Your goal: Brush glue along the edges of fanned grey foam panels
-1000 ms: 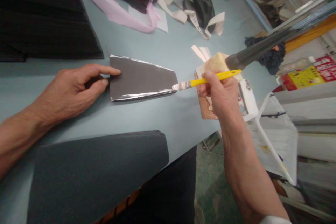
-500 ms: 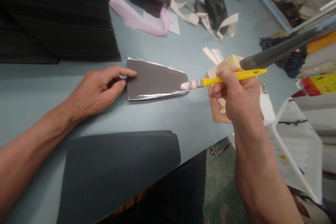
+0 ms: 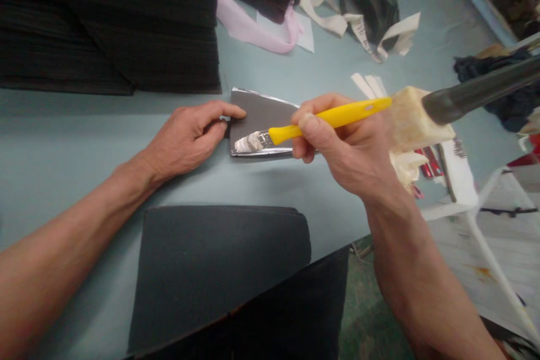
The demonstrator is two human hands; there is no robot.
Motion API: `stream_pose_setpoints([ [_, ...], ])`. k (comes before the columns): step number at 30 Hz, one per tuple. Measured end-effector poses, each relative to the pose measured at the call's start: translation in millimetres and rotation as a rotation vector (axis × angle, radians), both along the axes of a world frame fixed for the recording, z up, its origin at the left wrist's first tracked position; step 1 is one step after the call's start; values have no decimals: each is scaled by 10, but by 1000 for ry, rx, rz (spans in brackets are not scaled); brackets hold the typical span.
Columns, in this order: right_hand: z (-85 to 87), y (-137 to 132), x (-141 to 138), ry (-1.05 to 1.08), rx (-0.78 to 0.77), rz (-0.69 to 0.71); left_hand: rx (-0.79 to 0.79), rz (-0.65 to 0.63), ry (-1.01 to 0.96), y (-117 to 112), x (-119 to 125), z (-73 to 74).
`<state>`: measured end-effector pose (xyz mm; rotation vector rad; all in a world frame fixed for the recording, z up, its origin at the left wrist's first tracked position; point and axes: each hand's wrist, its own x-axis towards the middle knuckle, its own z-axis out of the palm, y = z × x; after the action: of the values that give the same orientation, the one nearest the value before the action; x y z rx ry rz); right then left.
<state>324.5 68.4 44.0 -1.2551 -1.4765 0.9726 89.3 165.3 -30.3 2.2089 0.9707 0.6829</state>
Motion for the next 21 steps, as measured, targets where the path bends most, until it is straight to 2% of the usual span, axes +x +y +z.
stream_pose_setpoints([
  [6, -3, 78, -42, 8, -20, 114, 2, 6, 9, -14, 11, 11],
  [11, -87, 130, 15, -2, -40, 169, 4, 21, 27, -6, 2, 15],
  [17, -19, 61, 228, -29, -86, 70, -7, 30, 67, -5, -6, 9],
  [21, 39, 30, 182, -15, -36, 39, 20, 46, 19, 1, -8, -29],
])
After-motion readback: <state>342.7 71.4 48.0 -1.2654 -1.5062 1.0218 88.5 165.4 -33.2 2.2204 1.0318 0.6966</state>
